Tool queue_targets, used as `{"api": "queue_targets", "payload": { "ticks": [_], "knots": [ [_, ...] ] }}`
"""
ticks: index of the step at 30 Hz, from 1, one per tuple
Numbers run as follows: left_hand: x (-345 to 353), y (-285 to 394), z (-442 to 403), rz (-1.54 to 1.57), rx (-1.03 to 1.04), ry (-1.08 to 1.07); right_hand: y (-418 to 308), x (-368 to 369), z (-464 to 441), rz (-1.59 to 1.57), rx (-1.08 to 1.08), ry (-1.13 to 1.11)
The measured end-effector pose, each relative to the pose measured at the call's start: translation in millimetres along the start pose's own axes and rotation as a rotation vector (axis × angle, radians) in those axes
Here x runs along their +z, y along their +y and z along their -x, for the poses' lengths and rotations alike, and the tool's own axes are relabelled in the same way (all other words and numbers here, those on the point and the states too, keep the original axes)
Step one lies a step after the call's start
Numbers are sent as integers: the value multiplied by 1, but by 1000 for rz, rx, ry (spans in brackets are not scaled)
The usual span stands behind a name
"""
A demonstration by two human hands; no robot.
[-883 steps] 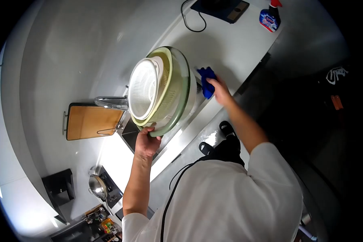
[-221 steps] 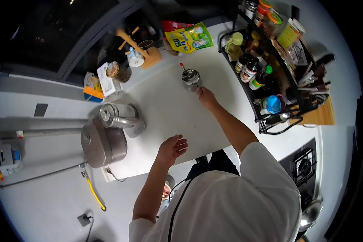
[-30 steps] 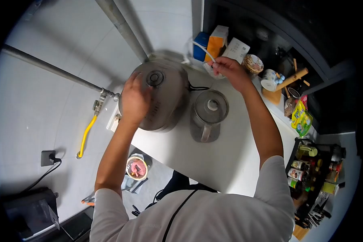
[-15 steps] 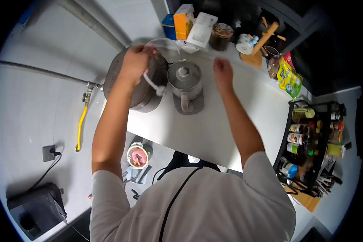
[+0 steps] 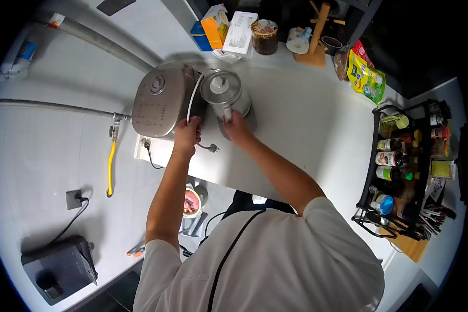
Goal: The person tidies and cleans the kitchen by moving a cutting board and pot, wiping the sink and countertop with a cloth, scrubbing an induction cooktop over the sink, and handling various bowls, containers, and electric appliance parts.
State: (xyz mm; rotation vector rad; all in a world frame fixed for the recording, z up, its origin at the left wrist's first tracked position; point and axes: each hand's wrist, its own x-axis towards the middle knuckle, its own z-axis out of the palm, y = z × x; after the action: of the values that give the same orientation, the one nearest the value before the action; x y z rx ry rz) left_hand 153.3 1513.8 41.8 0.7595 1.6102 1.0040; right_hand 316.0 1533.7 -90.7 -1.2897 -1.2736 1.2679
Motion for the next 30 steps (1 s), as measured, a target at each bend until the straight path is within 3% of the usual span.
{"api": "queue_targets", "payload": {
  "ticks": [6,9,13,16,20,23,24,27,30],
  "knots": [
    [-1,-44,-22,148,-136,12,-40,-76,28,58,186,-1],
    [24,-74,-32,50,-301,24,-34,-107,61,118,-15,54],
    [46,-132,-59,124,-459,-41,-77,-148,109,177,108,37],
    [62,-161,-84,-21,-453,46,-63,-179,141,195,78,84],
    [88,-142,-75,-146,-402,155,-71,-208,193,102,121,120],
    [66,-199,-133,-171,-380,-48,-72,-213,231,107,181,183],
    [67,-189,-129,-103,-434,-205,-73,-210,243,124,210,211],
    [84,-132,-98,-176,-516,-178,-81,-196,276,66,243,347],
    [89,-102,-70,-279,-309,-223,-86,-177,309,109,297,493]
  ]
}}
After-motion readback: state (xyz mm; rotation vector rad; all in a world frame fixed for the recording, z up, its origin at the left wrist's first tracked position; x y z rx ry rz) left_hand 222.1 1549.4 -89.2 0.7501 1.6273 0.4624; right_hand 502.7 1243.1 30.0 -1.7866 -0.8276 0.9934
